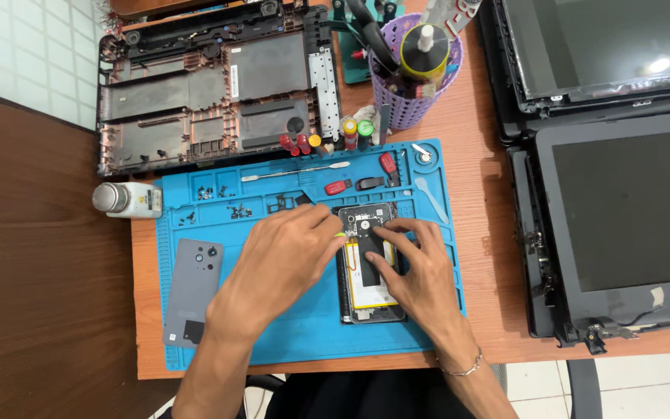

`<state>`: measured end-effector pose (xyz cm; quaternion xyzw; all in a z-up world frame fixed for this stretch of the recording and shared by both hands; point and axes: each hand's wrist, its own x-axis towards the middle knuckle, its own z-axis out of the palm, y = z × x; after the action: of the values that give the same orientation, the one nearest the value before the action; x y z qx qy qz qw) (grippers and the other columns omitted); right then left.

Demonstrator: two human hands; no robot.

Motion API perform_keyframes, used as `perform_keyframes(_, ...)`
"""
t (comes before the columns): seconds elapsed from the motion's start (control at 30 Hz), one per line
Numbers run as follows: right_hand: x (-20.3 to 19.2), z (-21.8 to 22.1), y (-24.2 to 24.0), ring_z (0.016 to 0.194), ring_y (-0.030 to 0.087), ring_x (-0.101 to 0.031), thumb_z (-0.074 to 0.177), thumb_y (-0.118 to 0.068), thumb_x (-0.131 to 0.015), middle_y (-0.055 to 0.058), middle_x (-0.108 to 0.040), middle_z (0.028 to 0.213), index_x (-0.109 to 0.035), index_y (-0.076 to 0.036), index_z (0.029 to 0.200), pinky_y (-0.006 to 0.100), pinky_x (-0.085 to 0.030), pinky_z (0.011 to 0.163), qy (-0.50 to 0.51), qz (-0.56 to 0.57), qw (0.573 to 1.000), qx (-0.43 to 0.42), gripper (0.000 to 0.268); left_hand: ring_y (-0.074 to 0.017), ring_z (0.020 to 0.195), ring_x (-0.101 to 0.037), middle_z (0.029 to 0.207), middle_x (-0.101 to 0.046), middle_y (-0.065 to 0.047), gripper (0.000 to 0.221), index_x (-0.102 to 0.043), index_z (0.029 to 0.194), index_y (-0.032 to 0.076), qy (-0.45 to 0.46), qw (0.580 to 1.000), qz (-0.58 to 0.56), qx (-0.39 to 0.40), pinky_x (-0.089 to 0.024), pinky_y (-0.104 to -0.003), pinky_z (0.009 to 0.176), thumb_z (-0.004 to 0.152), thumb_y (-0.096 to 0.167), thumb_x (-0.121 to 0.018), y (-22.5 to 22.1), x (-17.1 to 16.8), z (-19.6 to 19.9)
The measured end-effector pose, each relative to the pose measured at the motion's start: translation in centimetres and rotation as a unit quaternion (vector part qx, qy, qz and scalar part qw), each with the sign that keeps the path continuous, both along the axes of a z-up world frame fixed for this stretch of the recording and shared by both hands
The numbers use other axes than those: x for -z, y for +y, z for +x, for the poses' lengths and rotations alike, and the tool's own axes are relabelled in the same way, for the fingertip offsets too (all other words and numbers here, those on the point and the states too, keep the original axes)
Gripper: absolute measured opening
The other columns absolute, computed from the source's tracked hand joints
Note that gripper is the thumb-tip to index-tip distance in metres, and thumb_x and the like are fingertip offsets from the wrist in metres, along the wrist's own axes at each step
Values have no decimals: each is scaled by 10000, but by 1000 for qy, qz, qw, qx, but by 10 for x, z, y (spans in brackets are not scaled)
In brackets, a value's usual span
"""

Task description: The person is repairing a mobile phone by using a small screwdriver to manipulate internal components and ribbons after removing the back panel on a blue workstation mat.

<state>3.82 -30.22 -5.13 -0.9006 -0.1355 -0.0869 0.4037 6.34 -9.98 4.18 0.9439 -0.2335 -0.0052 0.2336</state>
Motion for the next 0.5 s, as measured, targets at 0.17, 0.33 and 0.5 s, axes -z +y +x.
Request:
perform_keyframes(0.17,5,-1,-2,1047,280,-614,736,-119,-860,77,-678,1109,-768,-61,1058,393,-544,862,6,-3,1000,10,340,-329,846,-671,863,-672,-116,176,-647,825,19,5,1000,-9,-1,-533,-455,716,886,170,-713,-4,2,5)
perform_keyframes(0.33,5,-2,-1,1030,258,-620,765,-128,-851,50,-697,1086,-793,-71,1043,374,-551,846,19,3,1000,21,290,-341,828,-662,850,-662,-125,171,-648,832,13,-11,1000,-24,-6,-528,-458,715,885,156,-725,-2,0,10)
perform_keyframes(0.5,6,-2,-2,1013,242,-621,772,-123,-838,38,-709,1080,-805,-79,1031,366,-551,845,32,-10,999,22,265,-350,811,-655,837,-654,-135,165,-649,849,3,-30,999,-27,-15,-520,-467,686,871,141,-737,-1,1,18)
